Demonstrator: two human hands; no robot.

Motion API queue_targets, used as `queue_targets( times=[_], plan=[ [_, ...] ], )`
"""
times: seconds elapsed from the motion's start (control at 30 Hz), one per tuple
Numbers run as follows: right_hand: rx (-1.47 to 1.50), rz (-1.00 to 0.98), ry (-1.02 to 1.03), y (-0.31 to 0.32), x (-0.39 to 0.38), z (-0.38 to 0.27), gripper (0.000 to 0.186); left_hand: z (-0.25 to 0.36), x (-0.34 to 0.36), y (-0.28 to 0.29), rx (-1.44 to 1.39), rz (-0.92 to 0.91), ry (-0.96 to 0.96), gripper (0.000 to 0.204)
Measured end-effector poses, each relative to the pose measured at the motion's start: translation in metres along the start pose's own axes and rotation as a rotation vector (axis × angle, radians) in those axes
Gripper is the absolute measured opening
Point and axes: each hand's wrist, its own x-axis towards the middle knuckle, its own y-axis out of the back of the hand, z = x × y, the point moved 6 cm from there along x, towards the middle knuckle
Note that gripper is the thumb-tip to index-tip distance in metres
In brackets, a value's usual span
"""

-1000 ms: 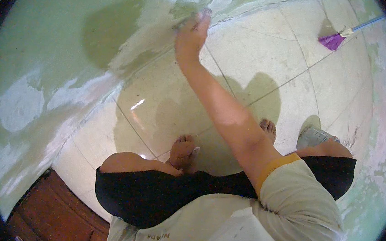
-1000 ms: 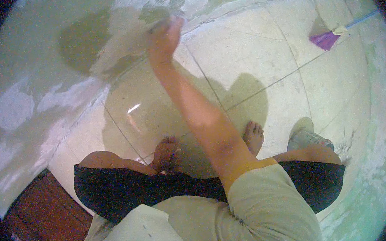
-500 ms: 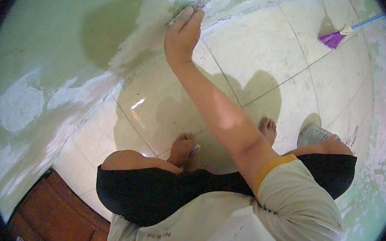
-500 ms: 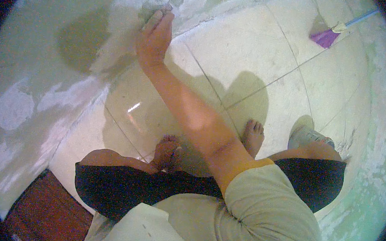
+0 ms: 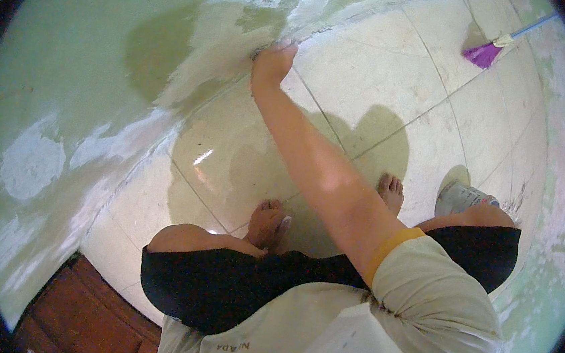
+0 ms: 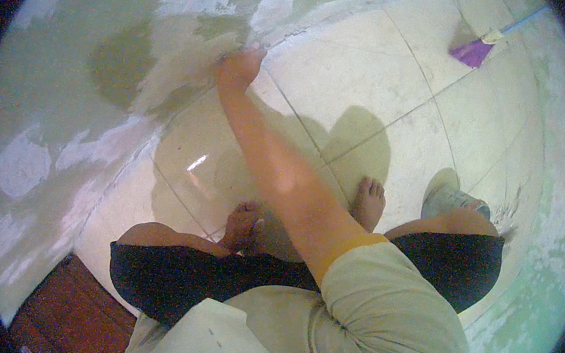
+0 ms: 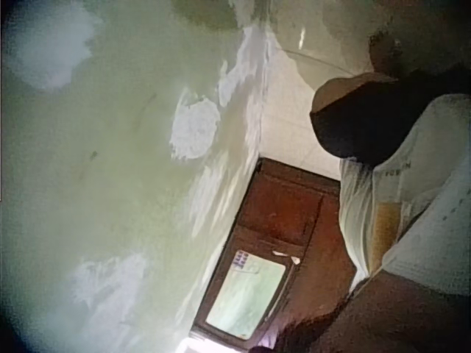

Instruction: The person applies plaster to a wall using a putty knife and smooths the patches by hand.

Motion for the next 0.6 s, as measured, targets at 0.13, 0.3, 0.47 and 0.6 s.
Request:
queue_targets(
  times=[0.13,0.3,0.47,0.6],
  plan=[
    [-0.054,0.004,0.171,-0.007,-0.041,-0.048,0.03,-0.014,-0.021,0.004,-0.028,0.017,0.085,0.023],
    [-0.015,-0.147,0.18,0.008,-0.05,-0.085,0.031,-0.012,-0.017,-0.002,-0.043,-0.023,0.161,0.026],
    [-0.014,0.031,-0.015,0.01,-0.019,-0.054,0.032,-0.012,-0.014,-0.004,0.024,-0.073,0.17,0.026],
    [0.039,0.188,0.029,0.007,0.004,-0.048,0.032,-0.017,-0.016,-0.008,0.006,-0.005,0.054,0.027]
  ],
)
